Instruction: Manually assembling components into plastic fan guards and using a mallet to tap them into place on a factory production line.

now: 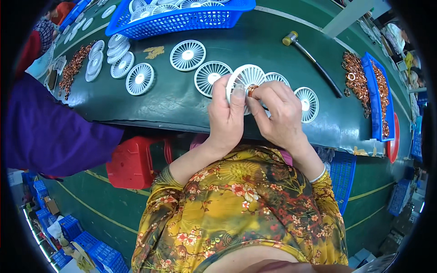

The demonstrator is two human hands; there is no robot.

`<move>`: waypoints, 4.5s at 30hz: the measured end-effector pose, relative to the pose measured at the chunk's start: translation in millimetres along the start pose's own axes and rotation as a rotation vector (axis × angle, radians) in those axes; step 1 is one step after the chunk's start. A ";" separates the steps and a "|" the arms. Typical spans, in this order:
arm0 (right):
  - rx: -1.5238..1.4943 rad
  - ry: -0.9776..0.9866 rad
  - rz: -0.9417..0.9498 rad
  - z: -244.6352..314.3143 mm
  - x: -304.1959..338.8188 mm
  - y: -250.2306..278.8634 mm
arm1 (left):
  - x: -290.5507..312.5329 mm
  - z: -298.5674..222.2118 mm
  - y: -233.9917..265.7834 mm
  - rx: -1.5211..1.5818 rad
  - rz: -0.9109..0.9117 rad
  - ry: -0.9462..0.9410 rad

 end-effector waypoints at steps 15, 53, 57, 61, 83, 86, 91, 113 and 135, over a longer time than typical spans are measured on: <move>0.105 0.097 0.178 19.2 2.6 25.5 | 19.4 -7.8 0.1 0.430 0.476 0.326; -0.548 -0.397 0.103 -43.4 35.7 27.5 | 20.5 1.5 -20.1 0.359 0.514 0.367; -0.713 -0.714 0.284 -49.7 51.1 8.6 | 18.8 10.7 -18.0 0.158 0.472 0.097; -0.787 -0.876 0.264 -51.3 54.8 8.4 | 21.0 9.8 -19.1 -0.024 0.455 -0.056; 0.203 -1.107 0.135 -195.5 105.4 154.0 | 92.8 15.4 -203.9 -0.375 1.044 -0.772; 0.137 -1.249 0.154 -167.3 133.4 193.6 | 61.2 18.4 -182.8 -0.463 0.842 -0.748; 0.227 -1.352 -0.005 -156.3 187.5 249.1 | 32.6 31.9 -178.2 -0.598 0.730 -0.730; 0.248 -1.008 -0.042 -67.5 139.2 212.4 | 19.7 50.2 -206.8 -0.398 0.696 -0.236; 0.334 -0.883 0.234 -80.8 141.4 207.9 | -47.9 42.4 -161.3 -0.862 0.749 -0.407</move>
Point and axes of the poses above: each hand's wrist, its own x-axis away from the middle knuckle, its own y-axis out of the back of the hand, z = x × y, the point moved 6 cm from there along -x, towards the middle knuckle, and after that the axes turned 10 degrees about -z, right-handed, at the moved point
